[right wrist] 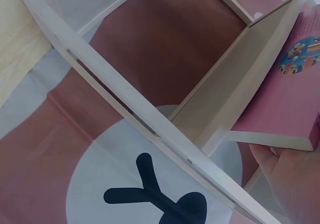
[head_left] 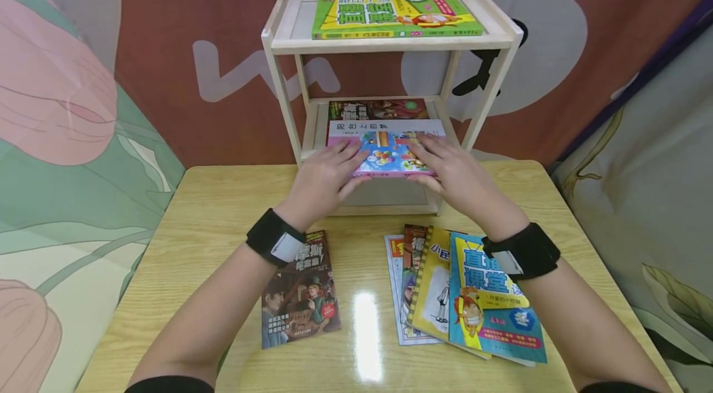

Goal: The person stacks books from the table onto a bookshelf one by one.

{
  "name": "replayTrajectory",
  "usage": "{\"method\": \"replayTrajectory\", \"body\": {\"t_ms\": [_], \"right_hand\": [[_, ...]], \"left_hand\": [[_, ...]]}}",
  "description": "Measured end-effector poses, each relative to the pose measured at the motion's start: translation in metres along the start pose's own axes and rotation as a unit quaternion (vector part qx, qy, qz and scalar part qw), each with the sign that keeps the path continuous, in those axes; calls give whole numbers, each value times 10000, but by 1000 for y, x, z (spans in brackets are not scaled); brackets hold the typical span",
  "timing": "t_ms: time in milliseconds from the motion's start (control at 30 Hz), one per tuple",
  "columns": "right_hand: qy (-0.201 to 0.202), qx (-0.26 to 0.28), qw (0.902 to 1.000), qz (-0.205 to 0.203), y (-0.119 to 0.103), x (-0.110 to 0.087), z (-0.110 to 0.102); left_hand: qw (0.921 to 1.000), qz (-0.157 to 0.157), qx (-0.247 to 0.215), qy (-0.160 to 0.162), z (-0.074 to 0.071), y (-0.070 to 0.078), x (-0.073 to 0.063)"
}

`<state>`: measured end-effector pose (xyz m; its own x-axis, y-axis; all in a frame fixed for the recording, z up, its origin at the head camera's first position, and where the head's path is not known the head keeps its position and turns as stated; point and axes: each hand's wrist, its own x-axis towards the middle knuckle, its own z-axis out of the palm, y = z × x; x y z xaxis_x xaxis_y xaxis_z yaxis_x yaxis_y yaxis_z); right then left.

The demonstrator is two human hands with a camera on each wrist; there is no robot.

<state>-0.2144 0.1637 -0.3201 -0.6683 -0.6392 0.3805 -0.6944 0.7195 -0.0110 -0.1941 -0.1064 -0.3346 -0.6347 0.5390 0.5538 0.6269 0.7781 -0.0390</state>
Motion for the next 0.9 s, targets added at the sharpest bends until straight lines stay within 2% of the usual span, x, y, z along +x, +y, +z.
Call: {"method": "replayTrajectory", "body": {"t_ms": [167,333,500,667,900], "right_hand": [[-188,-162,9997,59,6,13,5],[-299,-173,9993,116,13,25,10],[-472,-202,9984,217,20,35,14],[-848,-54,9956,403,24,44,14],[-1190,73,9913,558,30,51,13]], "left_hand": [[9979,-435,88,-466,4,-6,8],[9940,-783,-171,-749,7,-12,14],[9921,-872,-281,-854,10,-18,22],[9905,-971,-276,-935,14,-24,28],[9825,-1291,-461,-1263,13,-28,34]]}}
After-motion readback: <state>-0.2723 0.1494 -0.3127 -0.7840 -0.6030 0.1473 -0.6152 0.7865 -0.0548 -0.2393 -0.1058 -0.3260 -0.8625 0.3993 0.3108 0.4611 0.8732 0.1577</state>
